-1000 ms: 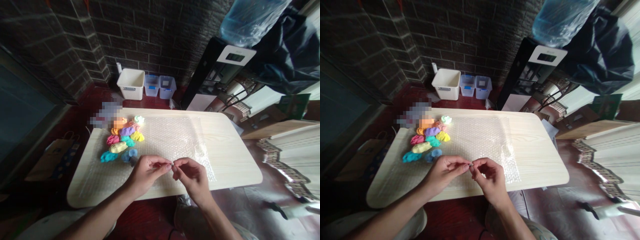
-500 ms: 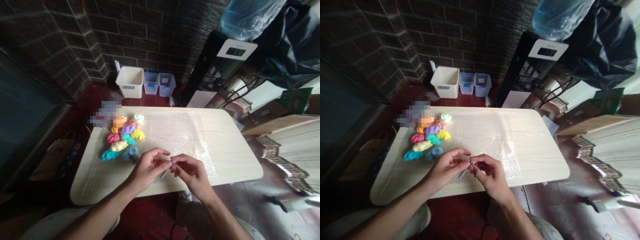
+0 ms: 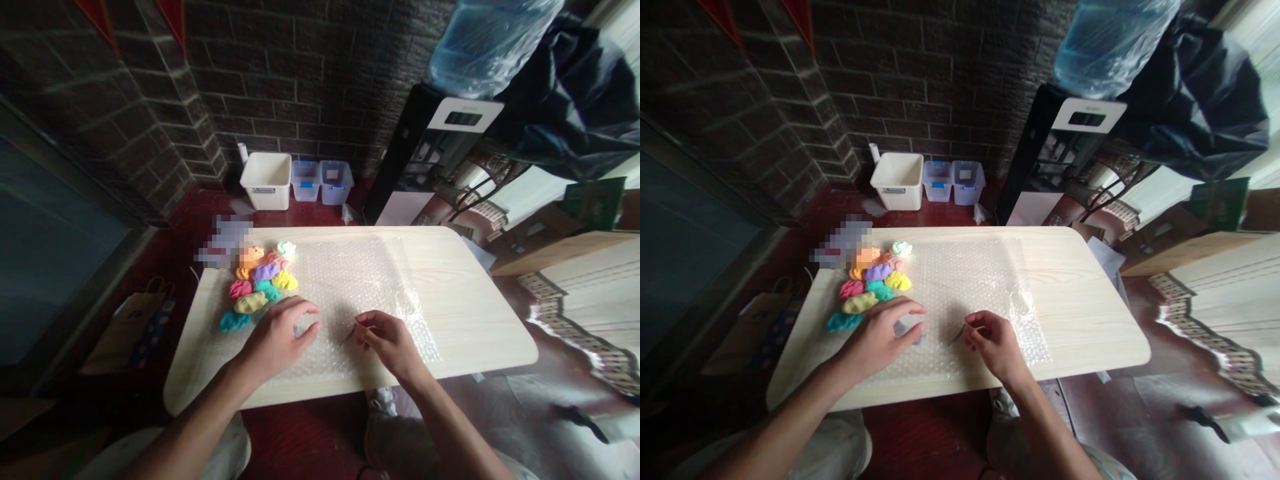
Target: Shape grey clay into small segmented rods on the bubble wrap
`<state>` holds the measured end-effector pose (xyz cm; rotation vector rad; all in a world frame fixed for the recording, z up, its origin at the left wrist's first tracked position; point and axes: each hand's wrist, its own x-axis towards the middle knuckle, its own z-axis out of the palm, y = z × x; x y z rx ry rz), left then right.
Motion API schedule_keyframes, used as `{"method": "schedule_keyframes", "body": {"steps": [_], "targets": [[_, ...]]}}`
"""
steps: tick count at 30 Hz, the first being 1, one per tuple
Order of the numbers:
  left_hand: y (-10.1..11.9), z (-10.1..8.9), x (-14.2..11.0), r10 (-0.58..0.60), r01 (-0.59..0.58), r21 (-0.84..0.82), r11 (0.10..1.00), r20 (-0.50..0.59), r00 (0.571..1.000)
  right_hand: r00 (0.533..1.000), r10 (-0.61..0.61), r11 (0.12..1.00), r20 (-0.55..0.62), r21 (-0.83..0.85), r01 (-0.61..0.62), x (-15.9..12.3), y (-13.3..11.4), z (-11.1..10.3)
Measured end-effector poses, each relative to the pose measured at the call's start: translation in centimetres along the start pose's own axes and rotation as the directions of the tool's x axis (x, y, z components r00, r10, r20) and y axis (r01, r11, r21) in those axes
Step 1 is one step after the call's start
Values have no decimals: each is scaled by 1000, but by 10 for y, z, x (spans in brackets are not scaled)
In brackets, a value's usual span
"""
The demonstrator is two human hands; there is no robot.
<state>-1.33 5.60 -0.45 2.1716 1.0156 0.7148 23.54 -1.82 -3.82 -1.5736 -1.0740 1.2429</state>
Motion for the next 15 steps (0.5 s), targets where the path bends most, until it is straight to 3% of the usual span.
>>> {"method": "schedule_keyframes", "body": {"steps": [3, 6, 9, 11, 15], "targets": [[-2, 0, -7, 45, -75, 147, 986, 200, 979, 1000, -1, 999, 7, -35, 1, 2, 4, -1], [-4, 2, -12, 59, -139, 268, 953, 285, 957, 1000, 1, 996, -1, -85, -1, 0, 3, -2], [-6, 5, -12, 68, -170, 301, 939, 321, 945, 999, -38, 971, -28, -235, 30, -3, -1, -3], [-7, 7, -12, 60, -154, 278, 948, 317, 946, 991, -128, 925, -46, -366, 103, -4, -5, -4], [-2, 13, -12, 55, -87, 116, 989, 257, 965, 959, -275, 862, -73, -460, 212, -6, -14, -7]]}}
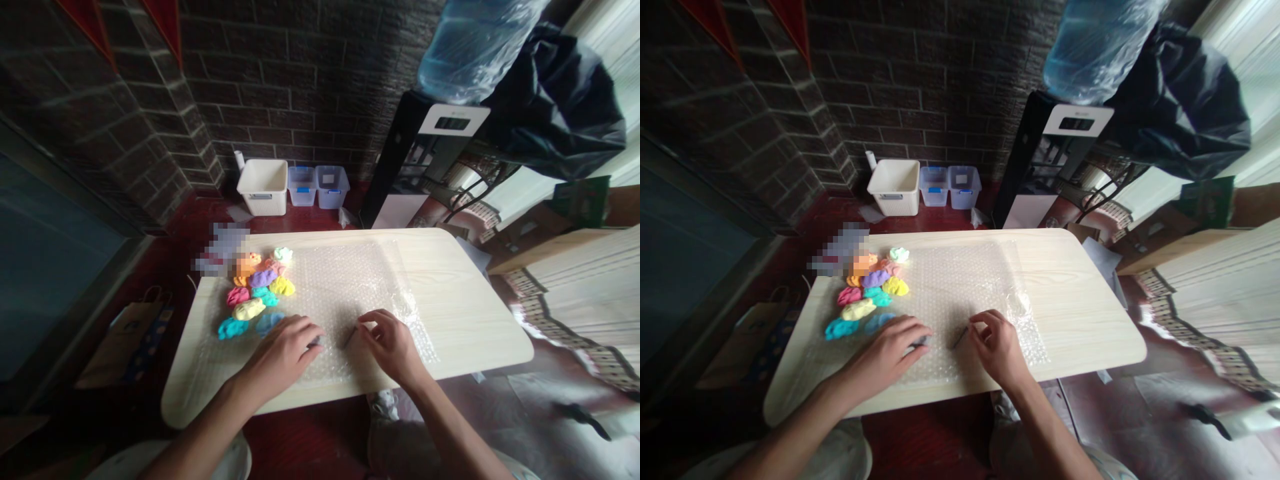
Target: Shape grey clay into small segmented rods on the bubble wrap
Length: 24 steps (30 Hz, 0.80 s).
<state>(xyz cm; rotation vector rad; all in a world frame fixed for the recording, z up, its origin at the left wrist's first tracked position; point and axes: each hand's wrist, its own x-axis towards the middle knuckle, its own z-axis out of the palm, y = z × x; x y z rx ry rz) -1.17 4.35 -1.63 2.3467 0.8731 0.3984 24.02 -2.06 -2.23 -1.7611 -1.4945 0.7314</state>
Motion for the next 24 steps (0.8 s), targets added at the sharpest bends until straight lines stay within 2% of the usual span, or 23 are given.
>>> {"method": "schedule_keyframes", "body": {"steps": [4, 6, 9, 11, 15, 20, 24], "targets": [[13, 3, 0, -45, 15, -271, 963, -106, 993, 999, 22, 998, -30, 59, -20, -5, -8, -2], [19, 5, 1, -112, 55, -412, 910, -116, 987, 997, 48, 980, 52, 193, -58, -11, -14, 1], [25, 9, 2, -193, 133, -555, 821, -51, 980, 974, 18, 921, 227, 375, -104, -19, -26, 8], [25, 12, 3, -230, 165, -612, 774, -29, 973, 967, -24, 899, 254, 428, -90, -22, -32, 11], [26, 16, 4, -244, 178, -681, 711, -1, 970, 977, -113, 900, 182, 435, 23, -22, -36, 15], [29, 19, 3, -216, 192, -739, 646, 65, 974, 978, -197, 936, 66, 310, 167, -21, -32, 17], [30, 21, 3, -230, 204, -781, 590, 80, 970, 968, -244, 945, 58, 239, 223, -20, -29, 17]]}}
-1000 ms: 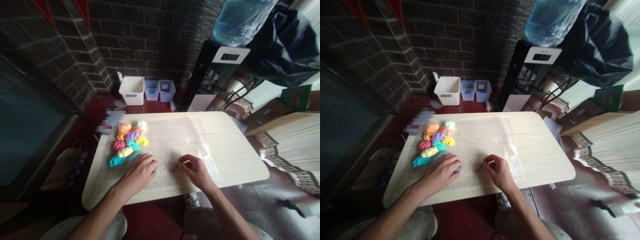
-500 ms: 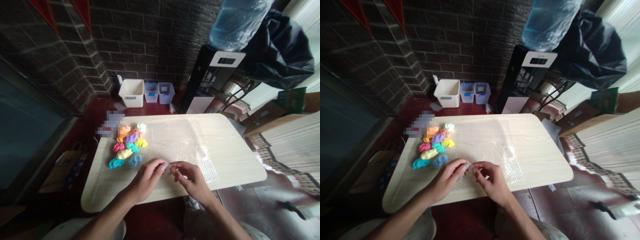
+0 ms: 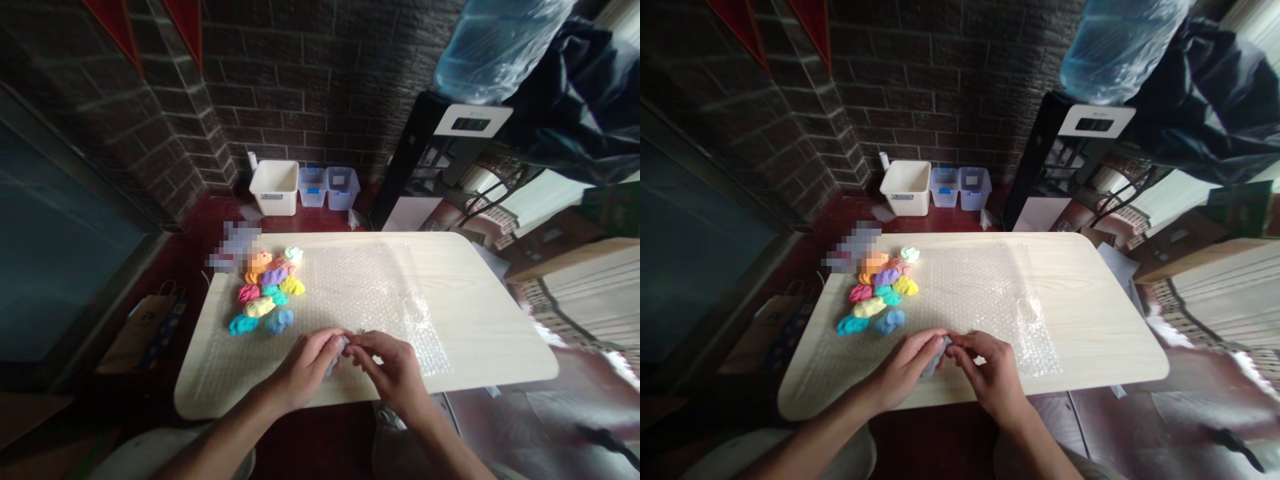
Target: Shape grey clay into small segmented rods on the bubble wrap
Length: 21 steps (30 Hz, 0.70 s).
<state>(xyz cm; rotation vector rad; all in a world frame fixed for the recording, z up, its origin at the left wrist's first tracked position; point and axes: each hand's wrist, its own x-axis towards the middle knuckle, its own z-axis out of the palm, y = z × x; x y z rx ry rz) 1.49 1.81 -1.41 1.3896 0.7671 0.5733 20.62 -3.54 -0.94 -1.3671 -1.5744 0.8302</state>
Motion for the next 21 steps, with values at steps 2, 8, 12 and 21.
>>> {"method": "schedule_keyframes", "body": {"steps": [2, 8, 12, 21], "targets": [[-1, 0, 0, 0, 0, -9, 1000, 2, 1000, 1000, -11, 1000, 22, 2, 11, 0, 0, -1], [-3, 0, 1, -32, 33, -40, 999, 17, 999, 998, -21, 999, 61, -28, 23, 1, -2, -6], [-6, -1, 1, -56, 57, -38, 998, 34, 998, 997, -54, 996, 63, -73, 59, 1, -4, -6], [-2, 0, 2, -76, 82, -175, 981, 41, 996, 995, -66, 998, 70, -17, 67, 0, -3, -6]]}}
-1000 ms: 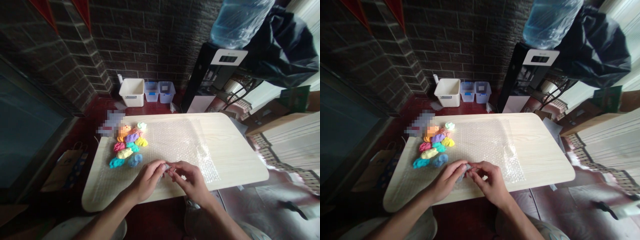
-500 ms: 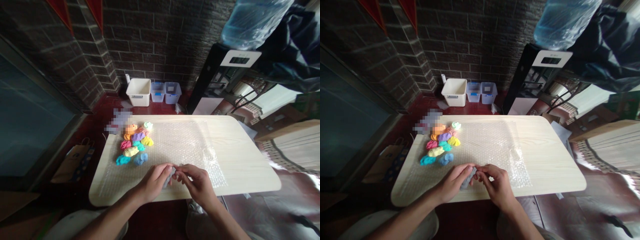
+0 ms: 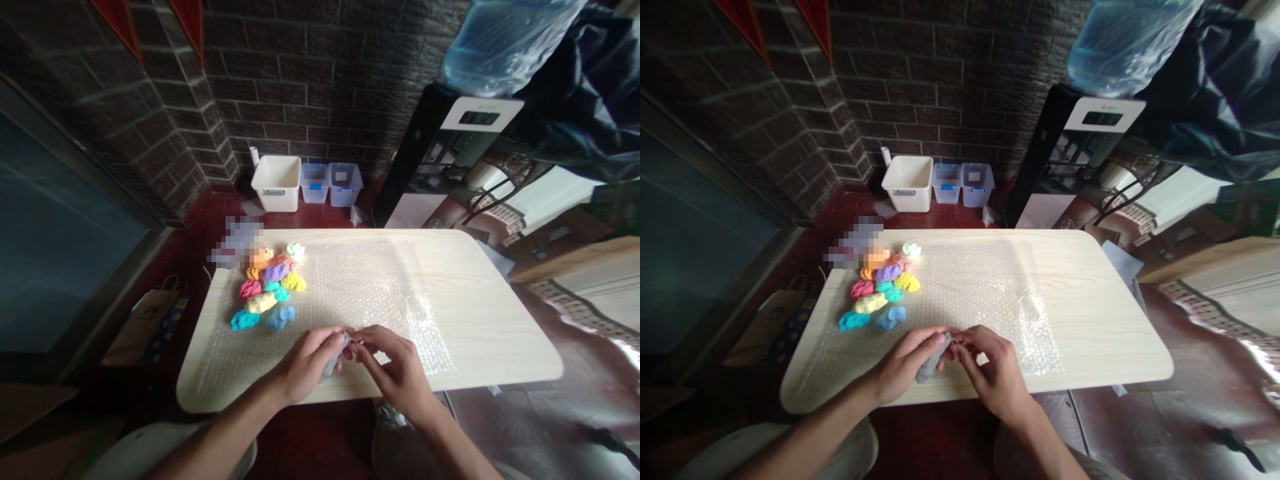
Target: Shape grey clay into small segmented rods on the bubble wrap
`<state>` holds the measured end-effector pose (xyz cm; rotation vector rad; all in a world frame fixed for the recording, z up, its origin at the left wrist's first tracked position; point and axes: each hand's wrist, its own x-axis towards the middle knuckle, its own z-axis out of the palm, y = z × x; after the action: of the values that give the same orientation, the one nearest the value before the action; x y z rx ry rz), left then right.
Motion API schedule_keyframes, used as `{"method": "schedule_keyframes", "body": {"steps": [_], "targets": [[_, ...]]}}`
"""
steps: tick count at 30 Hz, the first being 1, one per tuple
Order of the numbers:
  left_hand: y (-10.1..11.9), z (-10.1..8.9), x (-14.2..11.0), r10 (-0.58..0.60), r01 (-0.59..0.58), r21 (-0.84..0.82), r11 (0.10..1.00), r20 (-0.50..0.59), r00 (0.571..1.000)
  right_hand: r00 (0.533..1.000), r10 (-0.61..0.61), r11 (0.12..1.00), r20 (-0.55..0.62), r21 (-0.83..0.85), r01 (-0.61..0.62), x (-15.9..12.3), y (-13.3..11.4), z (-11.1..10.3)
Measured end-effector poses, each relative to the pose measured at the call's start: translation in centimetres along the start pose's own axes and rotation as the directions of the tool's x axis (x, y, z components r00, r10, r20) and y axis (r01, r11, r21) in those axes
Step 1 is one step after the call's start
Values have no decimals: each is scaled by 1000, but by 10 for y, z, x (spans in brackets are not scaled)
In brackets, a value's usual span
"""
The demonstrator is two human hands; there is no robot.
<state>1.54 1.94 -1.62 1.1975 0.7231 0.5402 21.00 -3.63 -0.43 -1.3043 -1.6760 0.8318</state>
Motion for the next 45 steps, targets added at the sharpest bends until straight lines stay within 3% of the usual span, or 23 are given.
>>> {"method": "schedule_keyframes", "body": {"steps": [4, 13, 22, 29, 34, 42, 45], "targets": [[-2, 0, 0, -4, 4, -7, 1000, -7, 1000, 996, -78, 995, -33, -72, 75, -1, 3, -1], [-1, -6, -1, 20, -26, 244, 969, 26, 999, 989, -144, 972, 43, -182, 150, -5, 2, 1], [0, -6, -1, 21, -28, 226, 974, 32, 999, 997, -71, 988, 40, -137, 75, -5, 2, 4], [5, -6, -1, 62, -65, 187, 980, 22, 998, 996, 95, 995, 4, 20, -95, -4, 2, 2], [6, -5, -2, 145, -132, 271, 953, -28, 989, 976, 219, 969, 3, 113, -218, -1, -1, 3], [0, -2, -3, 236, -208, 451, 868, -5, 972, 995, 78, 995, -59, -56, -82, -1, -3, 3], [0, -2, -4, 265, -231, 482, 845, -2, 964, 992, 102, 994, -70, -36, -105, -3, -2, 3]]}}
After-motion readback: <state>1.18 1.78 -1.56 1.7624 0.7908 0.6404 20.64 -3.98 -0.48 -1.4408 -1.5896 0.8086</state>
